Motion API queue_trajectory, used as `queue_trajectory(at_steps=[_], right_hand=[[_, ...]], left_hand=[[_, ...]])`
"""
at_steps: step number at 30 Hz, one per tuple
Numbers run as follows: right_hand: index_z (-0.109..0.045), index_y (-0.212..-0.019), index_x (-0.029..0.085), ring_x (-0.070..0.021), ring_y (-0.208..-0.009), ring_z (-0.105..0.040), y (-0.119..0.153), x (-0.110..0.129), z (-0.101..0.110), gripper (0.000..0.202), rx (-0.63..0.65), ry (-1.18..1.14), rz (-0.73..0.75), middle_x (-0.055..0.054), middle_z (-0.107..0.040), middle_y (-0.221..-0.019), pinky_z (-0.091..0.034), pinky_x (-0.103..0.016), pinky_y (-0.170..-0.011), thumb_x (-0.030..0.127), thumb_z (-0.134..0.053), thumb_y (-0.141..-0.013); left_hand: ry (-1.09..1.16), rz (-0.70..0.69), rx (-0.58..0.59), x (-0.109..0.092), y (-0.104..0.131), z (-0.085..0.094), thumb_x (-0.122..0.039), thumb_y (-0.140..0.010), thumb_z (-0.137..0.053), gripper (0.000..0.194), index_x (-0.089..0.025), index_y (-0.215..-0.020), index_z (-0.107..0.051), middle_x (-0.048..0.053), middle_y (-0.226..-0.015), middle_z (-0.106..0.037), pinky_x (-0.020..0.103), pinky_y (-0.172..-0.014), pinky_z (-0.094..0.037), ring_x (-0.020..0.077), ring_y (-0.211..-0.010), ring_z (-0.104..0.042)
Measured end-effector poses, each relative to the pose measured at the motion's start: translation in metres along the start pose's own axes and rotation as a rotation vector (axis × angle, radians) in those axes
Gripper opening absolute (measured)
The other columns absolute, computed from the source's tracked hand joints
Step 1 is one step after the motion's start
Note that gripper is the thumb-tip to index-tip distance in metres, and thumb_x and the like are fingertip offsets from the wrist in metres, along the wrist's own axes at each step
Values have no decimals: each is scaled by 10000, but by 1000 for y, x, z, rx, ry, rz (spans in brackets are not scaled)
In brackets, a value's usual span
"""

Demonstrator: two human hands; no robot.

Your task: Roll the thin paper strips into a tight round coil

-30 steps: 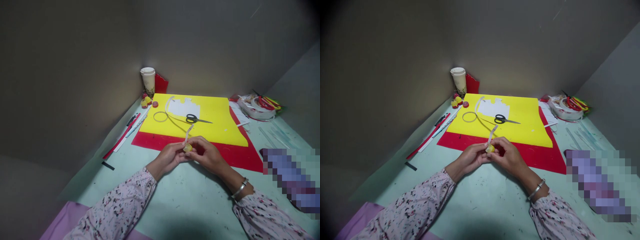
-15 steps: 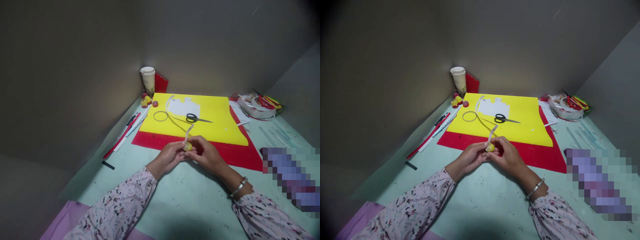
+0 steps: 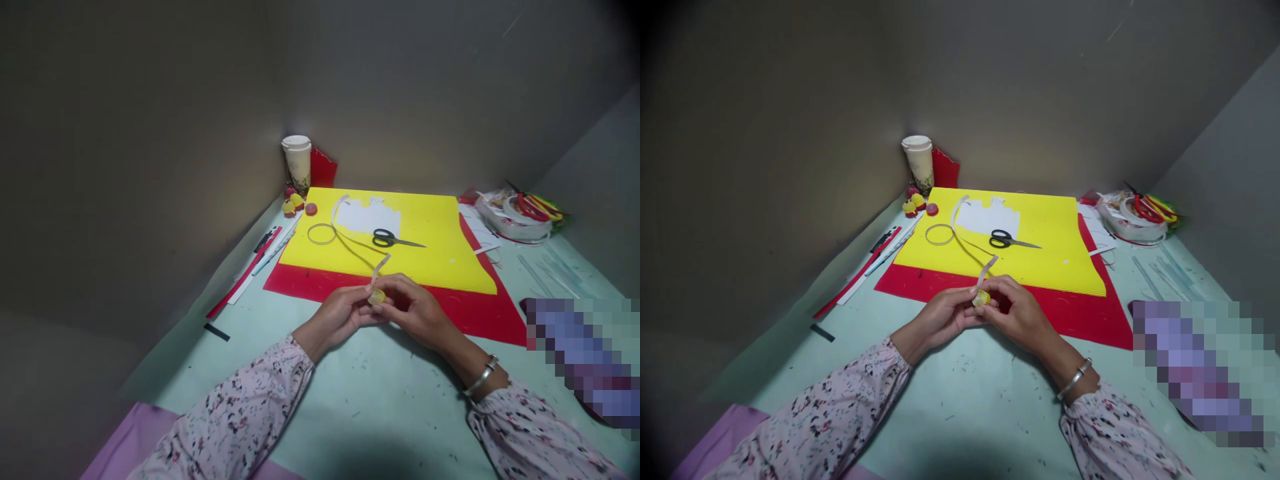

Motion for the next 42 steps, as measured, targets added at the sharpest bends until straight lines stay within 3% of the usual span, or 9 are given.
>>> queue_trajectory(at_steps=[6, 11, 15, 31, 39, 42], right_hand=[[-663, -1099, 248, -247, -1037, -648, 0, 1, -1, 239, 32, 3, -14, -82, -683, -1129, -528, -425, -891, 345, -694, -883], [-610, -1130, 243, -238, -932, -654, 2, -2, -3, 360, -65, 71, -28, -83, -669, -1083, -547, -411, -808, 335, -761, -817], [-622, -1054, 250, -263, -984, -650, 1, -2, -3, 293, -100, 108, 31, -87, -667, -1055, -545, -427, -828, 316, -769, -809], [-679, -1106, 271, -256, -1036, -654, 0, 2, 0, 262, 47, -41, -44, -72, -686, -1128, -537, -461, -919, 339, -726, -858], [-606, -1104, 248, -269, -1022, -651, 1, -1, -4, 358, -68, 58, 1, -94, -664, -1105, -545, -459, -876, 301, -773, -791], [-616, -1032, 245, -270, -1009, -646, 1, -1, -3, 290, -89, 98, 22, -91, -656, -1066, -542, -456, -859, 295, -771, -792]], left_hand=[[15, -7, 2, 1, -1, 1, -120, -947, -536, 220, -26, -1011, -725, 193, -946, -745, 333, -842, -589, 190, -834, -721], [29, -28, -7, 0, -2, -1, -115, -950, -532, 213, -14, -986, -716, 200, -933, -740, 272, -771, -579, 172, -771, -716], [30, -13, -11, 0, -2, -2, -118, -954, -521, 222, -15, -998, -712, 208, -937, -739, 293, -785, -582, 189, -790, -724], [-2, 7, 5, 1, -3, 2, -126, -940, -548, 224, -13, -1016, -726, 215, -992, -740, 346, -859, -583, 203, -849, -726], [12, -41, 5, -1, -3, -3, -127, -939, -561, 193, -29, -990, -719, 184, -936, -732, 259, -746, -569, 175, -777, -715], [7, -19, -3, -1, -3, -3, -126, -945, -551, 197, -30, -995, -716, 182, -938, -733, 272, -758, -573, 155, -727, -700]])
Point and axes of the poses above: each hand's wrist, its own y-axis away from the middle knuckle, its own z-axis out of the back of the hand, x = y × z, the point moved 3 cm from there along -y, towards the middle knuckle
